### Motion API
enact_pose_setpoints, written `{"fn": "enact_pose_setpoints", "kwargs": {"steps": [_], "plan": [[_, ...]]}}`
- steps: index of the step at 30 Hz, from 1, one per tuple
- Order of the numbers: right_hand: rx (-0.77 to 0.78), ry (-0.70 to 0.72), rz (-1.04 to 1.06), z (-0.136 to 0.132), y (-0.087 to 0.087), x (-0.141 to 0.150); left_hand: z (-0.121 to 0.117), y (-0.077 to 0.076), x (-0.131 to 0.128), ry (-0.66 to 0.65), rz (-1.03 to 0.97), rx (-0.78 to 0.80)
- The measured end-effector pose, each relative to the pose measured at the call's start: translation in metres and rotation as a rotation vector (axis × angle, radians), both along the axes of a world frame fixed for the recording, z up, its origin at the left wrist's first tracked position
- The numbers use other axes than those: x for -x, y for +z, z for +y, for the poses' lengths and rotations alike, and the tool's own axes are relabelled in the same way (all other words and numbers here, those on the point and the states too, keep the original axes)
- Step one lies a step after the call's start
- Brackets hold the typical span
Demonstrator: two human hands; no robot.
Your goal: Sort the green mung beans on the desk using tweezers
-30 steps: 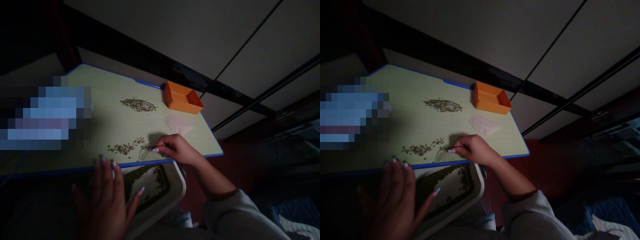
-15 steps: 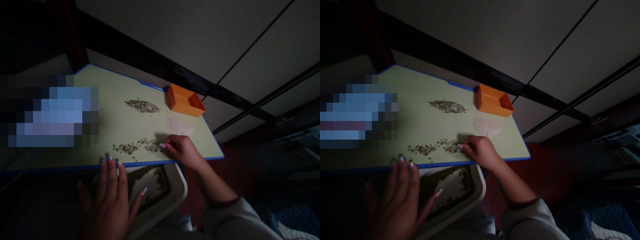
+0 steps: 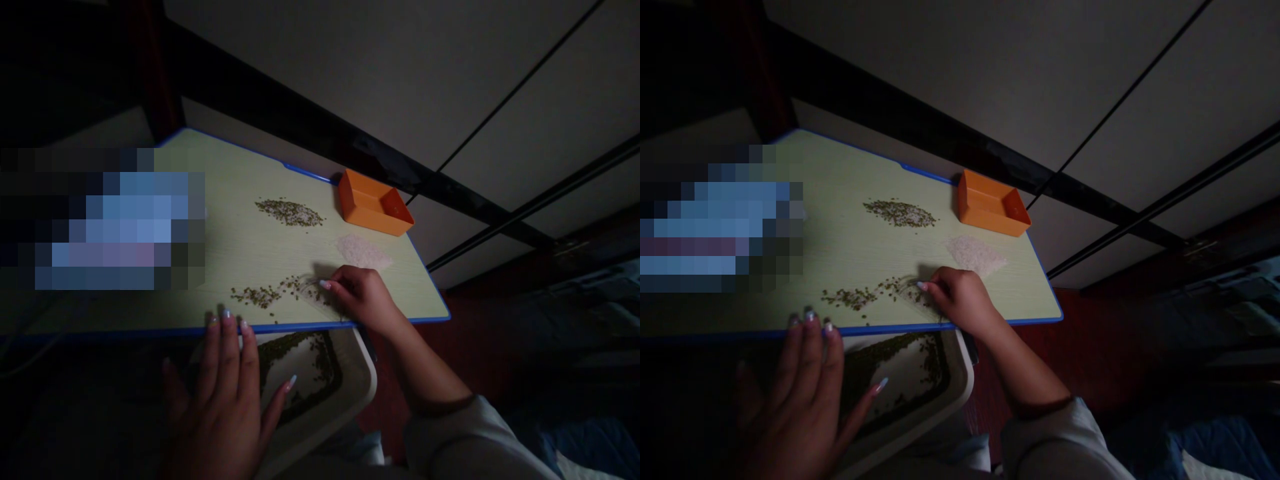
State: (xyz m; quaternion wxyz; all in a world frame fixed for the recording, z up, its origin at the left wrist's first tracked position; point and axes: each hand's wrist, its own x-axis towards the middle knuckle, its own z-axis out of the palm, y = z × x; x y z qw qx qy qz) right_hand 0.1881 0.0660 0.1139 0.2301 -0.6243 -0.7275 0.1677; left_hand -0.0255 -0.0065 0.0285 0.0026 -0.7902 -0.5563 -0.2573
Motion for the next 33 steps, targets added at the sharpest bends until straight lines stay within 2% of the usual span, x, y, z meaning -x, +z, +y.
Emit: {"fn": "enact_pose_setpoints", "kwargs": {"steps": [9, 20, 33], "plan": [[0.083, 0.087, 0.053, 0.001, 0.001, 0.002, 0.000, -0.002, 0.001, 0.006, -0.008, 0.016], [0.129, 0.108, 0.097, -0.007, 0.005, 0.002, -0.001, 0.001, 0.000, 0.003, -0.008, 0.018], [0.099, 0.173, 0.052, 0.004, 0.006, 0.015, 0.002, 0.003, 0.003, 0.018, -0.018, 0.026]]}}
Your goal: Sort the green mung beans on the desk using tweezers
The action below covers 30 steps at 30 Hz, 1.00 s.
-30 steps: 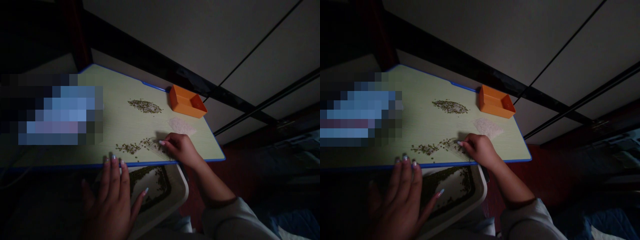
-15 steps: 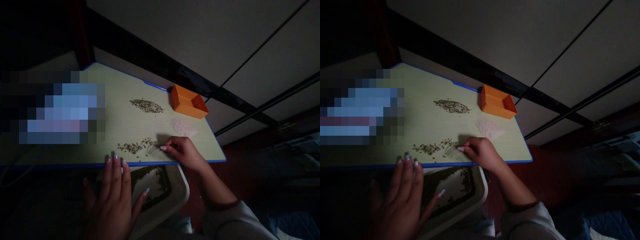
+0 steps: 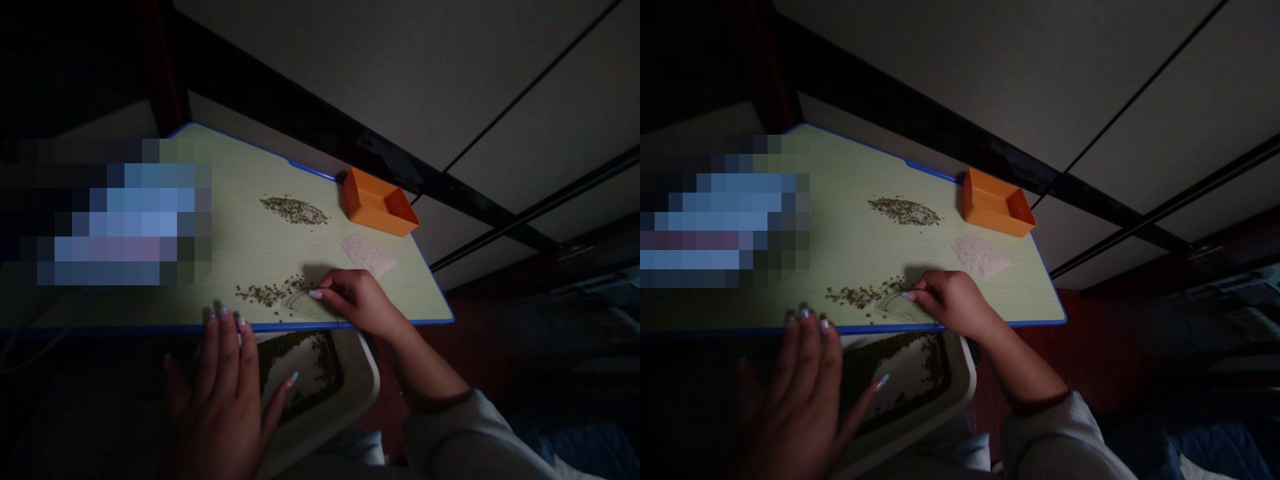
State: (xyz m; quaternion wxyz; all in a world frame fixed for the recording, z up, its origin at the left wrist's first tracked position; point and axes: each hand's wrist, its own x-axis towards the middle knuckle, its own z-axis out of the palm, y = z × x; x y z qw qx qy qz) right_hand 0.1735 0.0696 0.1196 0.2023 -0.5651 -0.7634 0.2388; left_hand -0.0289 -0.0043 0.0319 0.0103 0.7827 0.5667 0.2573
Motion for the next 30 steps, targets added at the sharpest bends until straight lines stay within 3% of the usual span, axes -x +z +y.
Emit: {"fn": "enact_pose_setpoints", "kwargs": {"steps": [16, 30], "plan": [[-0.082, 0.102, -0.091, 0.011, 0.003, 0.012, 0.001, -0.002, 0.002, -0.003, 0.006, 0.009], [-0.042, 0.002, -0.037, 0.012, 0.001, 0.014, 0.001, -0.004, 0.002, -0.020, -0.005, -0.021]]}}
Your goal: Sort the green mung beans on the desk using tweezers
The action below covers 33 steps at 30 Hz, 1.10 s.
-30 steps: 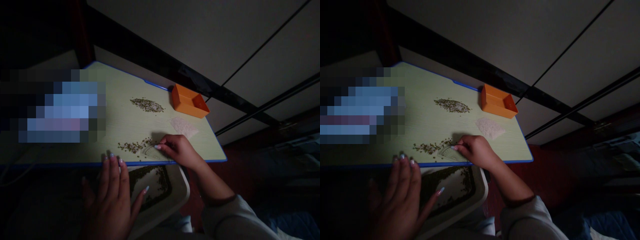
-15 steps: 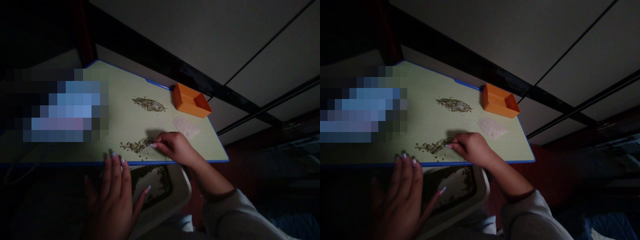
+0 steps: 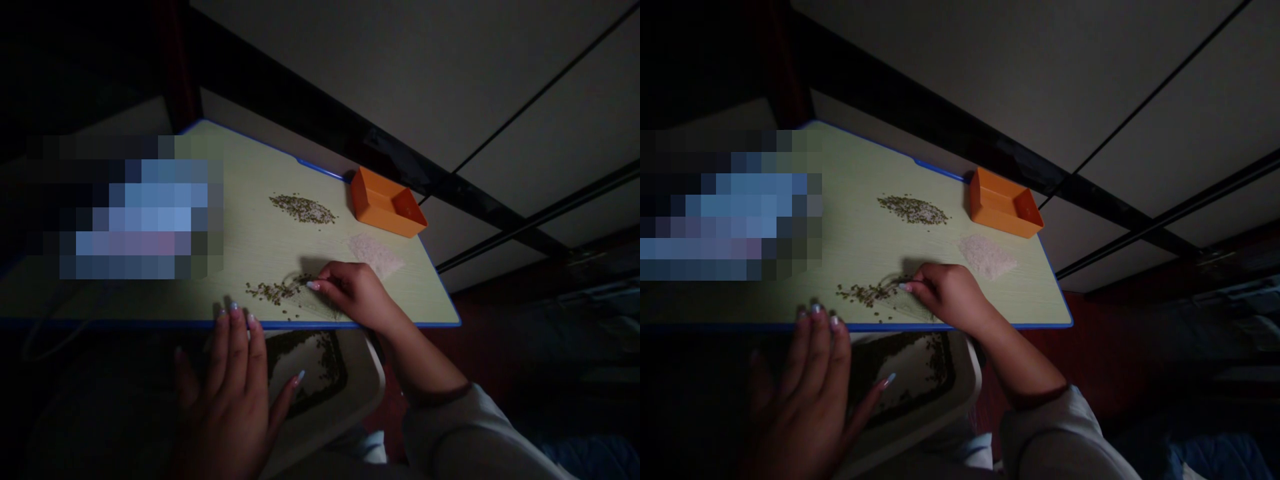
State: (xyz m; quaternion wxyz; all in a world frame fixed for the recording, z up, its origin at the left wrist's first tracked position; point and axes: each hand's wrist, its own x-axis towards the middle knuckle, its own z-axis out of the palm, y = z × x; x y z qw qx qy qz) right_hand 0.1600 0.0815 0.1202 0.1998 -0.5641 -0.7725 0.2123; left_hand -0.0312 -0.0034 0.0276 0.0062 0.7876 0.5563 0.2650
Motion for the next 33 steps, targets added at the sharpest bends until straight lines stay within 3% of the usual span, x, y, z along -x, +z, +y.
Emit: {"fn": "enact_pose_setpoints", "kwargs": {"steps": [14, 23, 33], "plan": [[-0.011, 0.100, 0.013, 0.0013, 0.0020, -0.0014, -0.0012, 0.0010, -0.0009, 0.018, -0.004, 0.016], [0.049, 0.083, 0.043, -0.0060, 0.0063, -0.0051, -0.0008, 0.0008, -0.0011, 0.004, 0.020, 0.011], [-0.008, 0.080, 0.027, -0.0028, -0.0004, -0.0008, -0.0014, 0.0009, -0.0011, 0.026, 0.004, 0.018]]}}
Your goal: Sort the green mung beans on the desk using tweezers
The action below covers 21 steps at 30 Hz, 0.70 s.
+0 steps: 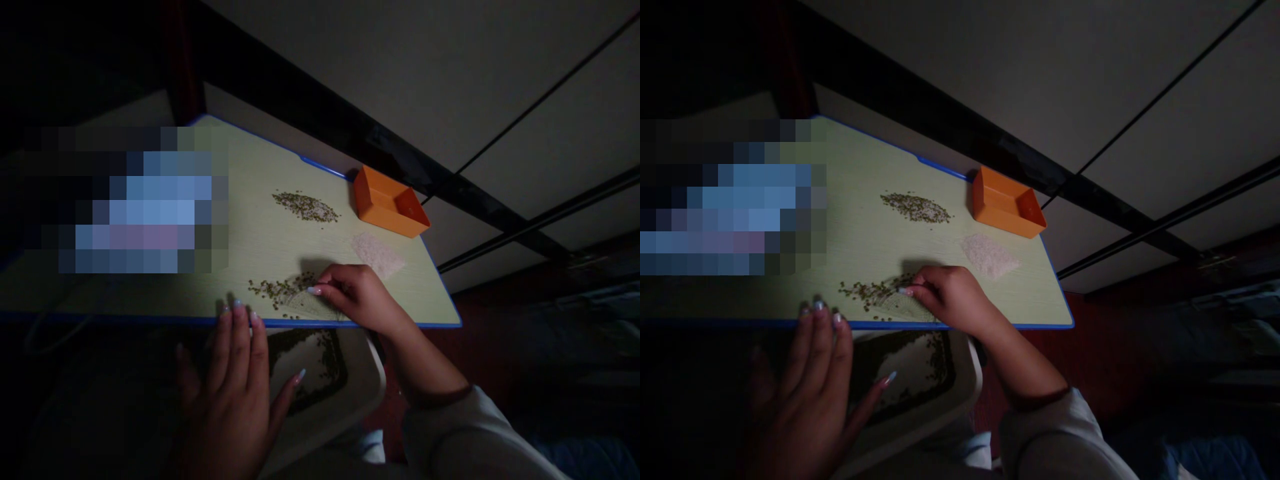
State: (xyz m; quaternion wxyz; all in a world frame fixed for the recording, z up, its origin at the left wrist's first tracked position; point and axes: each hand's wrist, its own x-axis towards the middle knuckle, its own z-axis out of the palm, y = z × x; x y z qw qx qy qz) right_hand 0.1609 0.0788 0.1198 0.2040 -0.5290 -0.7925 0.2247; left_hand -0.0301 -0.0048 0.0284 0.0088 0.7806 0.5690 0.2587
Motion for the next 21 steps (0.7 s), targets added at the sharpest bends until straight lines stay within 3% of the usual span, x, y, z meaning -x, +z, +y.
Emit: {"fn": "enact_pose_setpoints", "kwargs": {"steps": [21], "plan": [[0.029, -0.069, -0.002, 0.0010, 0.0037, 0.0010, 0.0006, -0.0013, 0.0001, -0.007, 0.015, -0.032]]}}
